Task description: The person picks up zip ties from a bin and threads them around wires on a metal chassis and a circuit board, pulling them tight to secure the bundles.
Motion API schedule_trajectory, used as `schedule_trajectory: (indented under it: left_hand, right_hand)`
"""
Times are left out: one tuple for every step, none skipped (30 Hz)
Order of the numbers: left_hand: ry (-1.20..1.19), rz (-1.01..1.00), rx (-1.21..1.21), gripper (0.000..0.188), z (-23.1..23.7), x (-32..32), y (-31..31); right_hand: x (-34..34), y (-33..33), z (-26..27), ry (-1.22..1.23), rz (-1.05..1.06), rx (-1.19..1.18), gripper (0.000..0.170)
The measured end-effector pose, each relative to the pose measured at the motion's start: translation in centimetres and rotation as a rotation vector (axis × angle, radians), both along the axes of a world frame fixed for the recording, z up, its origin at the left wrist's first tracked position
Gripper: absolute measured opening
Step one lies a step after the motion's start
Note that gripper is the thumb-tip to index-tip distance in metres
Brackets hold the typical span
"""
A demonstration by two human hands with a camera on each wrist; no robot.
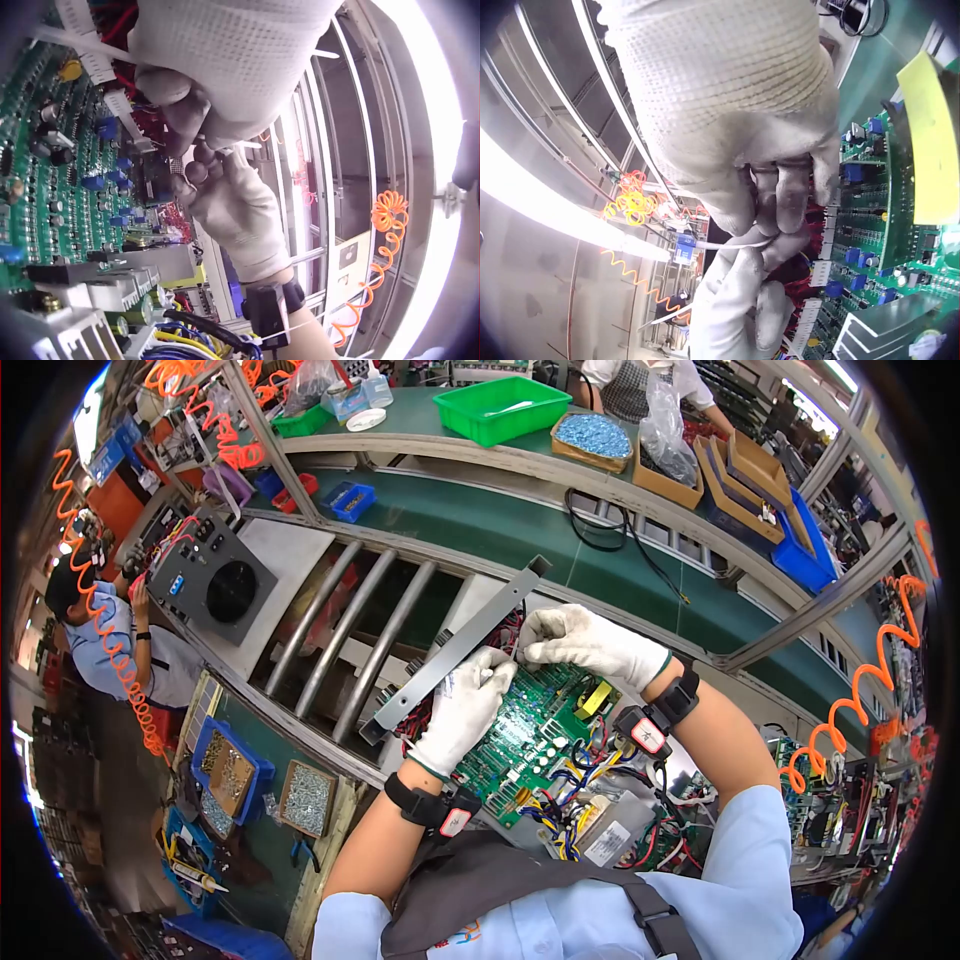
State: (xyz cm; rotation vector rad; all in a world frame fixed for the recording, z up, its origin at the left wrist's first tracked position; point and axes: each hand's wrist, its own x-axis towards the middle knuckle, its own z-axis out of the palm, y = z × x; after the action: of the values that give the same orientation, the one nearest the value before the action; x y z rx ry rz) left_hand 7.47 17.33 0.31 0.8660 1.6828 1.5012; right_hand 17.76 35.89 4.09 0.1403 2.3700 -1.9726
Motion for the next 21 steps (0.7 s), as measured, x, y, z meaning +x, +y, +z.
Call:
schedule_trajectory:
  left_hand:
    - [0.070,-0.014,-0.035,0.014,0.1,0.0,0.0]
    - [0.140,-0.027,-0.070,0.014,0.3,0.1,-0.1]
    - [0.210,-0.039,-0.105,0.013,0.4,0.1,-0.1]
    - [0.179,-0.045,-0.094,0.013,0.4,0.1,-0.1]
    - [0.147,-0.050,-0.084,0.013,0.3,0.0,-0.1]
    - [0.116,-0.056,-0.075,0.013,0.2,0.0,-0.1]
    - [0.161,-0.059,-0.087,0.013,0.4,0.0,-0.2]
    - [0.206,-0.063,-0.100,0.013,0.8,0.1,-0.3]
    - [0.250,-0.067,-0.112,0.014,0.9,0.2,-0.3]
    - [0.241,-0.060,-0.080,0.013,0.5,0.1,-0.2]
    - [0.233,-0.054,-0.049,0.013,-0.2,0.0,-0.1]
    - [0.225,-0.049,-0.017,0.013,-0.6,0.0,-0.1]
    - [0.214,-0.052,-0.018,0.013,-0.5,0.0,-0.2]
    - [0.202,-0.054,-0.018,0.013,-0.4,0.0,-0.3]
    - [0.189,-0.055,-0.017,0.013,-0.3,0.1,-0.3]
    - [0.174,-0.056,-0.019,0.012,-0.4,0.1,-0.2]
    - [0.158,-0.055,-0.020,0.012,-0.6,0.1,-0.1]
    - [0.142,-0.054,-0.021,0.012,-0.8,0.1,-0.1]
    - [0.145,-0.057,-0.017,0.011,-0.8,0.0,-0.1]
    - [0.148,-0.060,-0.013,0.011,-0.8,0.0,-0.2]
    - [0.152,-0.064,-0.008,0.010,-0.8,0.0,-0.2]
  right_hand:
    - [0.0,0.0,-0.1,0.001,-0.029,-0.020,0.029]
    - [0.0,0.0,-0.3,0.003,-0.058,-0.041,0.029]
    - [0.0,0.0,-0.4,0.005,-0.086,-0.062,0.029]
    - [0.0,-0.1,0.0,-0.010,-0.104,-0.069,0.030]
    - [0.0,-0.2,0.1,-0.007,-0.096,-0.046,0.029]
    - [-0.1,-0.2,0.2,-0.004,-0.089,-0.024,0.028]
    - [-0.1,-0.2,0.2,-0.001,-0.081,-0.002,0.027]
    - [-0.2,-0.3,0.4,-0.007,-0.058,0.026,0.027]
    - [-0.2,-0.3,0.6,-0.014,-0.036,0.053,0.026]
    - [-0.2,-0.3,0.7,-0.019,-0.017,0.077,0.026]
    - [-0.2,-0.4,0.7,-0.016,-0.019,0.066,0.026]
    - [-0.2,-0.4,0.7,-0.013,-0.022,0.053,0.025]
    - [-0.2,-0.4,0.7,-0.009,-0.024,0.042,0.025]
    - [-0.2,-0.4,0.6,-0.010,-0.033,0.041,0.025]
    - [-0.2,-0.3,0.5,-0.012,-0.041,0.042,0.025]
    - [-0.2,-0.2,0.5,-0.015,-0.047,0.042,0.025]
    - [-0.2,-0.2,0.5,0.003,-0.039,0.063,0.025]
    - [-0.2,-0.2,0.5,0.020,-0.029,0.084,0.024]
    - [-0.2,-0.3,0.4,0.038,-0.020,0.103,0.023]
    - [-0.3,-0.4,0.4,0.022,-0.020,0.130,0.022]
    - [-0.4,-0.5,0.5,0.008,-0.021,0.158,0.022]
